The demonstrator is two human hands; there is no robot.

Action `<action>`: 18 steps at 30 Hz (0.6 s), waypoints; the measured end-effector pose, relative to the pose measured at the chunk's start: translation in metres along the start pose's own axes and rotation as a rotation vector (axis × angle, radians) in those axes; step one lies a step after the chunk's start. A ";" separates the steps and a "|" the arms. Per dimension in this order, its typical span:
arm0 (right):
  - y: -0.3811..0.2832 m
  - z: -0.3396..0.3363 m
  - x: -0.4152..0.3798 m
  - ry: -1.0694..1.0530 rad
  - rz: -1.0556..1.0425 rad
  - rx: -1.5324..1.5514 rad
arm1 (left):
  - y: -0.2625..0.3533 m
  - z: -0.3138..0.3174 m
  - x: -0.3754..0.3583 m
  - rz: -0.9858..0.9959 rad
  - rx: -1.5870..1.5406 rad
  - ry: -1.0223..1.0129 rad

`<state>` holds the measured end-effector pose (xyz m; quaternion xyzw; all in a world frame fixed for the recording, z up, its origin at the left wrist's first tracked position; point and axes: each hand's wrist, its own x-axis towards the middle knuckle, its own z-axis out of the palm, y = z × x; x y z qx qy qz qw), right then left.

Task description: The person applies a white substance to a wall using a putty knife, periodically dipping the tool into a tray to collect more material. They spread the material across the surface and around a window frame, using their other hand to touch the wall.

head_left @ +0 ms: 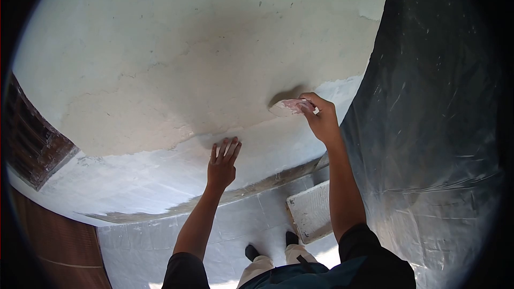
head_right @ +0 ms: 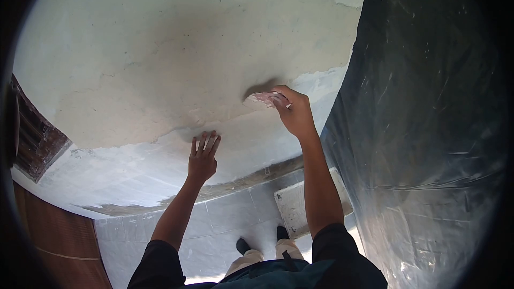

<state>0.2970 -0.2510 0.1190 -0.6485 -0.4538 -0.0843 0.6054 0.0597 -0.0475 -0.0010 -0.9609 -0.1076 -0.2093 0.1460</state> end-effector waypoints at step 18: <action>0.003 0.018 -0.001 0.134 0.107 0.085 | -0.002 -0.006 0.001 0.015 -0.021 -0.056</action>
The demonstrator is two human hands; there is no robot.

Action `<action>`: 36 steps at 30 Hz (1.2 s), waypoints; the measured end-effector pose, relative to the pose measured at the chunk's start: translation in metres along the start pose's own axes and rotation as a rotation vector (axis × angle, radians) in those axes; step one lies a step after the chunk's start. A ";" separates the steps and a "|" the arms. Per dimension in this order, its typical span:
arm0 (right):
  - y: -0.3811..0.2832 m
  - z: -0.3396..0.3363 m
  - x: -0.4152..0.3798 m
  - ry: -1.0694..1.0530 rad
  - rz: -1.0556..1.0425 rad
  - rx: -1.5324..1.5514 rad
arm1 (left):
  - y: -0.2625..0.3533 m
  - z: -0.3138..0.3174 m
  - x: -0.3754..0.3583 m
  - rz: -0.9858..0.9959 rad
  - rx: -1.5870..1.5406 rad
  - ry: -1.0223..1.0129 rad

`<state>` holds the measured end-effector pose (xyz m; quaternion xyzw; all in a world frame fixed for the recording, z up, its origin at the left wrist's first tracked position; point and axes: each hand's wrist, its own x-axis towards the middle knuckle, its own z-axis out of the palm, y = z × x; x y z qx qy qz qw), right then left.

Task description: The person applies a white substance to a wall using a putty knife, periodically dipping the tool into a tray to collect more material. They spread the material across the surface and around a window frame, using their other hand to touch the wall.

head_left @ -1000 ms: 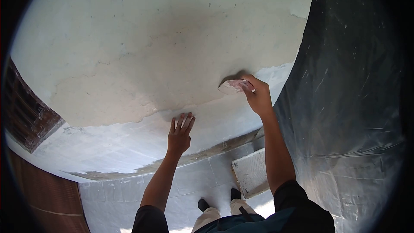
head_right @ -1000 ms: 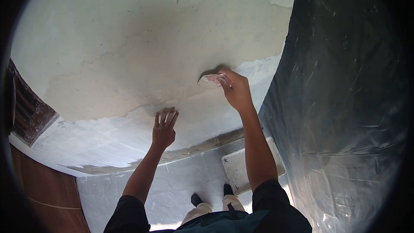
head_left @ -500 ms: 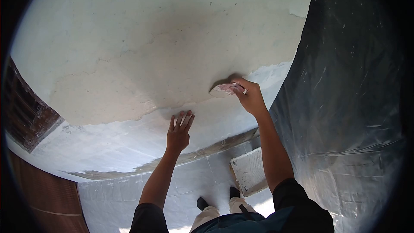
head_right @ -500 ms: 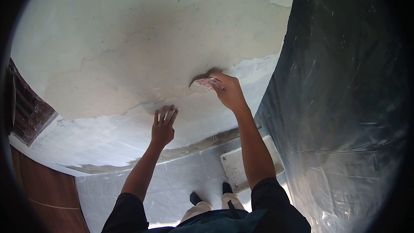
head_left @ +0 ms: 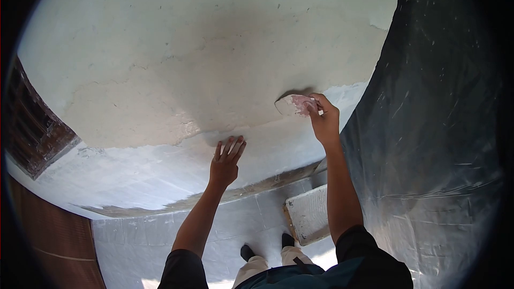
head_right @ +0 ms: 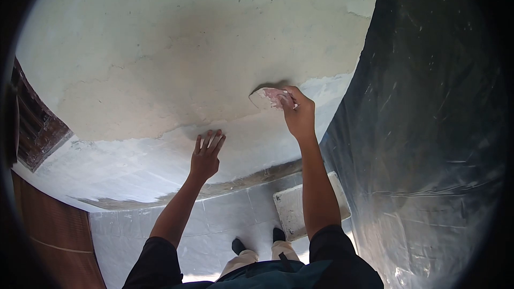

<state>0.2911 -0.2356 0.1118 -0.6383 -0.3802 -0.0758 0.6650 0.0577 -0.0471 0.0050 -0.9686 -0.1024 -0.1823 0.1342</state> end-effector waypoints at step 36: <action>0.008 -0.020 0.005 -0.217 -0.157 -0.270 | 0.002 0.009 0.000 -0.030 0.044 0.062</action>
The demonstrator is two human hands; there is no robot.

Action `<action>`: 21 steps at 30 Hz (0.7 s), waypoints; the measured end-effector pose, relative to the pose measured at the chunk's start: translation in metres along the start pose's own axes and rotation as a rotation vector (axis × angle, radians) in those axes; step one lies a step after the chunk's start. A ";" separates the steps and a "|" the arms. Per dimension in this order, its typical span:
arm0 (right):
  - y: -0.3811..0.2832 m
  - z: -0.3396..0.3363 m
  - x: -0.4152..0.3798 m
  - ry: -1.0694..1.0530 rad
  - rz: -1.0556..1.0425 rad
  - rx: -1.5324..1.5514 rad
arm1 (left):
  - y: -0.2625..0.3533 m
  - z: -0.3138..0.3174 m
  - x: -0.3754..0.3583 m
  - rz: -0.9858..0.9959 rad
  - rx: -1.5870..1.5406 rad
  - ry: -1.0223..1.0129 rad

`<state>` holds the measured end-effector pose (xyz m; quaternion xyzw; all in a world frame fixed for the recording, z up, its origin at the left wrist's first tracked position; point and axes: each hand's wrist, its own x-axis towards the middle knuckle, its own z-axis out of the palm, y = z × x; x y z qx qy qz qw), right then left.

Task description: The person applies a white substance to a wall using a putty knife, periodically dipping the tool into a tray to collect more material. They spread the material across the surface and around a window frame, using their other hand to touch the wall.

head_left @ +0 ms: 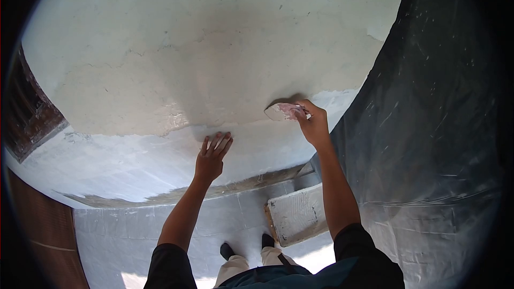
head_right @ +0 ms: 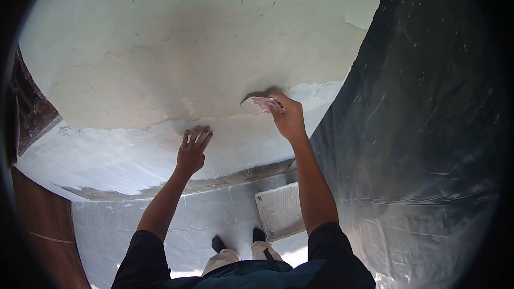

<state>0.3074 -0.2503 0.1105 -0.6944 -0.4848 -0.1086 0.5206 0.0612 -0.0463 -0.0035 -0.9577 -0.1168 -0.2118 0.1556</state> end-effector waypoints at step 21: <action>-0.022 0.060 -0.014 0.007 0.179 0.384 | -0.001 -0.003 -0.001 0.000 -0.026 -0.025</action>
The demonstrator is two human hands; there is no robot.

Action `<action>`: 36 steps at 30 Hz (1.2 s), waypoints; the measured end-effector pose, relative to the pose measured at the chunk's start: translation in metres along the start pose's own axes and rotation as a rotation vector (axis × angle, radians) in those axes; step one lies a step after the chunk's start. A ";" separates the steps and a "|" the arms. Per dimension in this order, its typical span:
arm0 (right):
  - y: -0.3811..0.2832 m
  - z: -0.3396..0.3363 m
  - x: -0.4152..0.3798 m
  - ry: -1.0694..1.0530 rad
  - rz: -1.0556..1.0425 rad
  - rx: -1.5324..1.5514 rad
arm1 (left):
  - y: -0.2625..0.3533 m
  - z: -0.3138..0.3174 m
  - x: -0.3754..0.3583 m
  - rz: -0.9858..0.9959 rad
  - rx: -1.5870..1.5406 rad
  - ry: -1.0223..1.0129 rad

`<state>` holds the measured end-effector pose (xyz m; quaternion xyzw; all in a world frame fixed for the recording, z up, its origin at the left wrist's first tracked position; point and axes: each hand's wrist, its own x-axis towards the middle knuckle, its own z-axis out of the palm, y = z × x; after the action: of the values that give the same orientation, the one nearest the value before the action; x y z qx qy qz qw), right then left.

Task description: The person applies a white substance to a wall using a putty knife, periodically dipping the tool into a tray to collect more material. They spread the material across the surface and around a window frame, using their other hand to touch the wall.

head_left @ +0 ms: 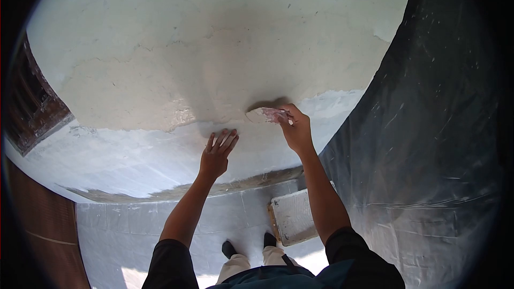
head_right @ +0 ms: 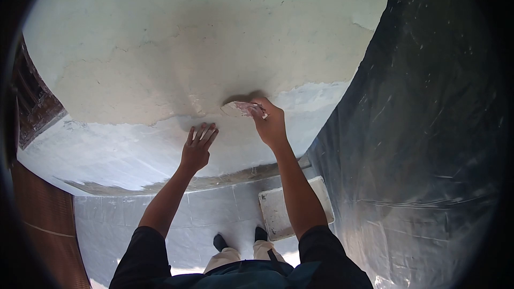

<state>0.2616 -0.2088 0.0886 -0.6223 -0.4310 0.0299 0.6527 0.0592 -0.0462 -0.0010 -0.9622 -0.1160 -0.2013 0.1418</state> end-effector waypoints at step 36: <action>-0.024 -0.010 -0.009 0.362 0.059 0.469 | -0.004 -0.001 -0.001 0.028 -0.056 -0.007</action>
<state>0.2500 -0.2267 0.1056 -0.4622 -0.2705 0.0360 0.8438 0.0566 -0.0427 0.0006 -0.9681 -0.0973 -0.1990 0.1174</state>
